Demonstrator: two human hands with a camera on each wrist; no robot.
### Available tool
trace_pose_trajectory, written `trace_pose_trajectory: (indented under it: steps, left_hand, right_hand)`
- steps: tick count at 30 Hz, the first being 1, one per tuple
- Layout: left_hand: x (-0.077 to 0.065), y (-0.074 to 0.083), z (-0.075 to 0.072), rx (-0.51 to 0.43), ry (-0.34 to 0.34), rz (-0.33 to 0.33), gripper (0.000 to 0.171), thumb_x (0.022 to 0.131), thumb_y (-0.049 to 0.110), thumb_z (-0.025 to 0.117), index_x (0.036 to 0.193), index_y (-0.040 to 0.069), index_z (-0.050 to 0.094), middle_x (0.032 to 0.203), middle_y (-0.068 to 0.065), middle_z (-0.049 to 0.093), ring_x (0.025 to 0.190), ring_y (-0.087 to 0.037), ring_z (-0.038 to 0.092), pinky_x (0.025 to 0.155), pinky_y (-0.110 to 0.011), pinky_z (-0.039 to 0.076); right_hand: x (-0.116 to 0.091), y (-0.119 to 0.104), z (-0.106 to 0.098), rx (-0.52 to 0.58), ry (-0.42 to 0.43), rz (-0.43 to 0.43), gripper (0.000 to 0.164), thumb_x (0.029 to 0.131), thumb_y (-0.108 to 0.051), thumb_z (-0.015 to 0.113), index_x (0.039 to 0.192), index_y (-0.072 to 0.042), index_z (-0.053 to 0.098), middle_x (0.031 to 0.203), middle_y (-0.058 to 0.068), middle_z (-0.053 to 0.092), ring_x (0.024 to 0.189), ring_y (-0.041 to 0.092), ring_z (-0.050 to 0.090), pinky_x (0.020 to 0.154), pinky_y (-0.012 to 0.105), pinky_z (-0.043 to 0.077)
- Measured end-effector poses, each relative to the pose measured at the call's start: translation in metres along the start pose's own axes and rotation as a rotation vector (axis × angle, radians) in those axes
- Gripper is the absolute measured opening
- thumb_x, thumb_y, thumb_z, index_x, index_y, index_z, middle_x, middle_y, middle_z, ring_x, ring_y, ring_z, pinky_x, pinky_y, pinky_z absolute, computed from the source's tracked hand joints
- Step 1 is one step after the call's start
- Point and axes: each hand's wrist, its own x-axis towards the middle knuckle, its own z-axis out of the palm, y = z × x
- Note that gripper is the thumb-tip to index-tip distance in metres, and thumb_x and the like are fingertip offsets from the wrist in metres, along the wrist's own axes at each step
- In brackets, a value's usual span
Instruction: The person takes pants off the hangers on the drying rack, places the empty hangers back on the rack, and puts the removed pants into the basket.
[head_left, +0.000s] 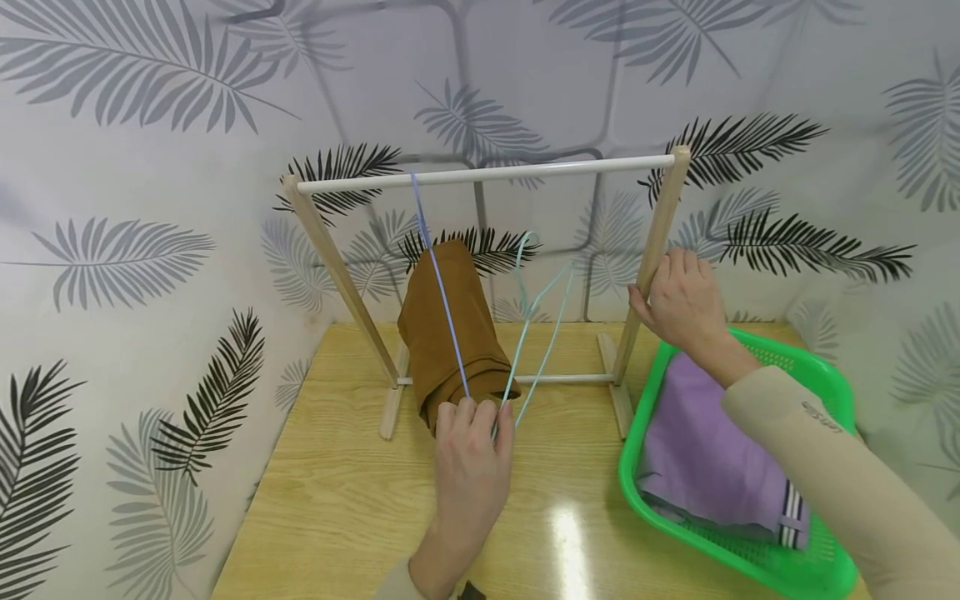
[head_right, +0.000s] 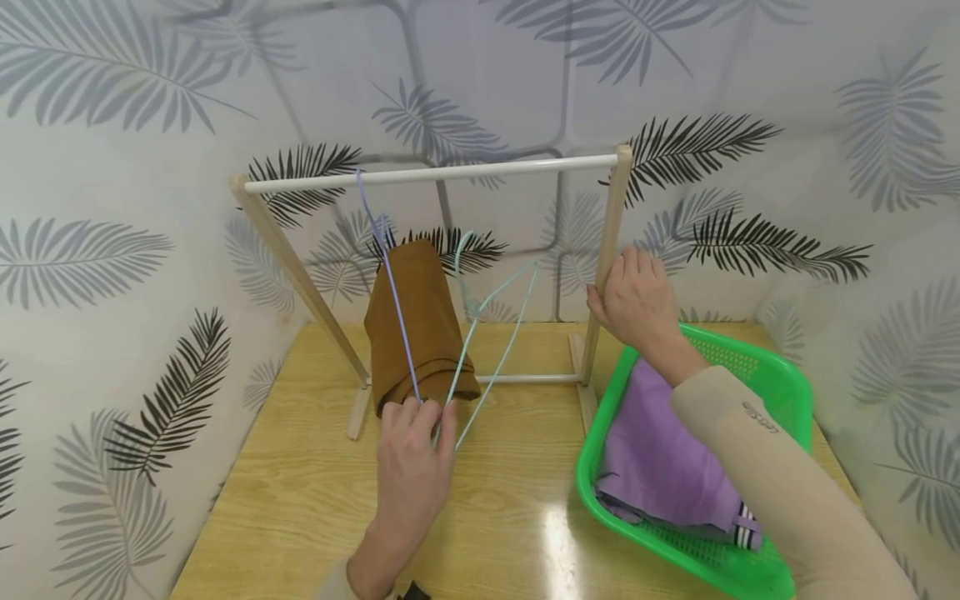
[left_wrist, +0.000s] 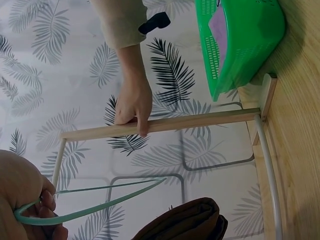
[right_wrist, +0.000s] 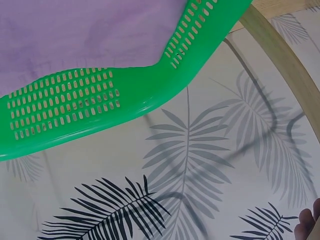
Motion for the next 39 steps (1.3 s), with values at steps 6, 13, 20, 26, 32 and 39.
trace_pose_trajectory:
  steps: [6,13,20,26,32,39]
  left_hand:
    - [0.011,0.003,0.000,-0.028,-0.002,-0.034,0.037,0.097,0.011,0.075,0.068,0.010,0.053,0.063,-0.002,0.044,0.067,-0.017,0.037,0.070,-0.028,0.037]
    - [0.026,0.010,0.001,-0.045,-0.010,-0.069,0.037,0.098,0.014,0.075,0.068,0.010,0.055,0.065,-0.002,0.047,0.069,-0.018,0.037,0.071,-0.030,0.036]
    - [0.038,0.019,0.002,-0.015,0.004,-0.054,0.034,0.098,0.017,0.076,0.069,0.011,0.057,0.069,-0.003,0.054,0.074,-0.023,0.046,0.074,-0.032,0.042]
    - [0.051,0.029,0.007,0.016,0.045,0.007,0.030,0.097,0.019,0.077,0.071,0.011,0.062,0.071,-0.003,0.059,0.076,-0.024,0.050,0.073,-0.032,0.043]
    - [0.063,0.037,0.009,0.038,0.068,0.037,0.031,0.097,0.022,0.077,0.071,0.012,0.063,0.072,-0.003,0.060,0.075,-0.024,0.051,0.071,-0.032,0.042]
    - [0.079,0.040,0.011,0.061,0.078,0.064,0.034,0.101,0.025,0.071,0.071,0.012,0.062,0.072,-0.004,0.059,0.075,-0.025,0.050,0.073,-0.033,0.042]
  right_hand:
    - [0.001,0.000,0.000,-0.008,0.002,-0.003,0.053,0.097,-0.041,0.054,0.086,0.011,0.054,0.083,0.026,0.055,0.071,0.044,0.052,0.061,0.051,0.045]
    - [0.002,-0.001,0.001,-0.021,-0.013,-0.014,0.052,0.096,-0.041,0.058,0.085,0.010,0.053,0.083,0.025,0.054,0.071,0.043,0.053,0.060,0.049,0.044]
    - [0.002,-0.002,0.002,-0.013,-0.008,-0.017,0.050,0.095,-0.039,0.059,0.084,0.009,0.053,0.082,0.025,0.054,0.070,0.042,0.052,0.061,0.049,0.045]
    - [0.003,-0.001,-0.002,-0.009,-0.029,-0.004,0.054,0.097,-0.042,0.055,0.084,0.010,0.053,0.082,0.026,0.054,0.070,0.043,0.052,0.062,0.049,0.045]
    - [0.002,0.000,-0.001,0.002,-0.034,0.008,0.056,0.098,-0.044,0.050,0.084,0.010,0.053,0.082,0.025,0.053,0.070,0.042,0.051,0.061,0.050,0.044]
    - [0.000,-0.001,-0.001,0.010,-0.023,0.008,0.055,0.097,-0.043,0.051,0.085,0.010,0.052,0.082,0.025,0.052,0.070,0.043,0.050,0.062,0.050,0.044]
